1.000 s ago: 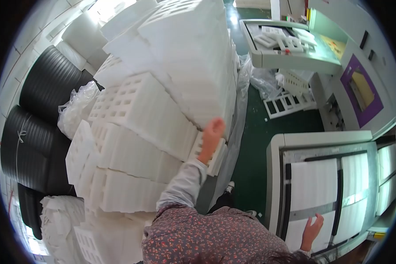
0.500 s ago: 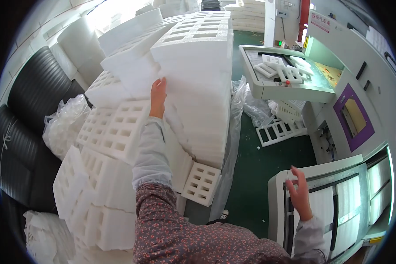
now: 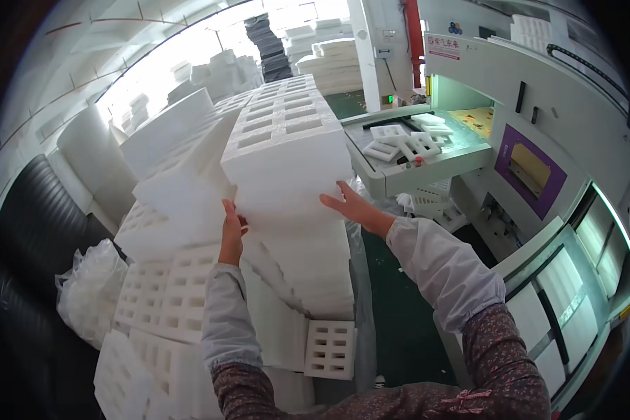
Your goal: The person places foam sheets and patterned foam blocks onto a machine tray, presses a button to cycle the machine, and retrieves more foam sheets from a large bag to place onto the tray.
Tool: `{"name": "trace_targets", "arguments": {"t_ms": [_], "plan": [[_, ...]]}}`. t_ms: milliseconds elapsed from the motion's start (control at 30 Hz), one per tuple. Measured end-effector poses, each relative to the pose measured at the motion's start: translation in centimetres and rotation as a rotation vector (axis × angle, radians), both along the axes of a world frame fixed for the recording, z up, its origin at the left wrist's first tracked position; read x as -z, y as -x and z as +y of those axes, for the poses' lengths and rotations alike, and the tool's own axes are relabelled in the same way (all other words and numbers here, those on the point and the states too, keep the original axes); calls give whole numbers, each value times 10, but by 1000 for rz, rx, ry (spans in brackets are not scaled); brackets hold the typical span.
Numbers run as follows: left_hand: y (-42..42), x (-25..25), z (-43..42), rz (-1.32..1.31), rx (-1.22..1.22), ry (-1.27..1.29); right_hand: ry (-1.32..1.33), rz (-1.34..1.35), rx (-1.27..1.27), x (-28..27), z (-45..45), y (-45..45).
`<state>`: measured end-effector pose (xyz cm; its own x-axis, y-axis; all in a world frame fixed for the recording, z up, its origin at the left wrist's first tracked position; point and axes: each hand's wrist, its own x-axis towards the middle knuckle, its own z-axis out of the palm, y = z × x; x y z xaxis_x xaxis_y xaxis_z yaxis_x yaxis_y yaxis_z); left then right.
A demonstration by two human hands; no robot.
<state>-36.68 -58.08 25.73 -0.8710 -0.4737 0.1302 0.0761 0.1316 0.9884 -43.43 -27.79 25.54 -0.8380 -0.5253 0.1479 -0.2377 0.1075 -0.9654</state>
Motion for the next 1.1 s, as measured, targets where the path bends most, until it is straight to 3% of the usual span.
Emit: {"name": "trace_targets", "arguments": {"t_ms": [167,300,567,633,733,833,1067,1100], "plan": [[-10,-18,10,-110,142,-59,60,237,90,15,6,-10],[-44,-22,30,54,213,-57,266,70,69,6,11,-41],[-82,4,59,302,295,-302,327,242,100,-4,37,-101],[-96,14,65,306,75,382,323,274,123,-2,53,-114],[-118,11,95,260,-24,504,406,310,138,4,86,-140],[-131,23,127,258,79,282,469,330,216,22,134,-177],[-171,89,223,-31,439,-108,71,318,323,66,284,-301],[-176,101,237,-93,500,-150,8,87,381,65,313,-318]]}}
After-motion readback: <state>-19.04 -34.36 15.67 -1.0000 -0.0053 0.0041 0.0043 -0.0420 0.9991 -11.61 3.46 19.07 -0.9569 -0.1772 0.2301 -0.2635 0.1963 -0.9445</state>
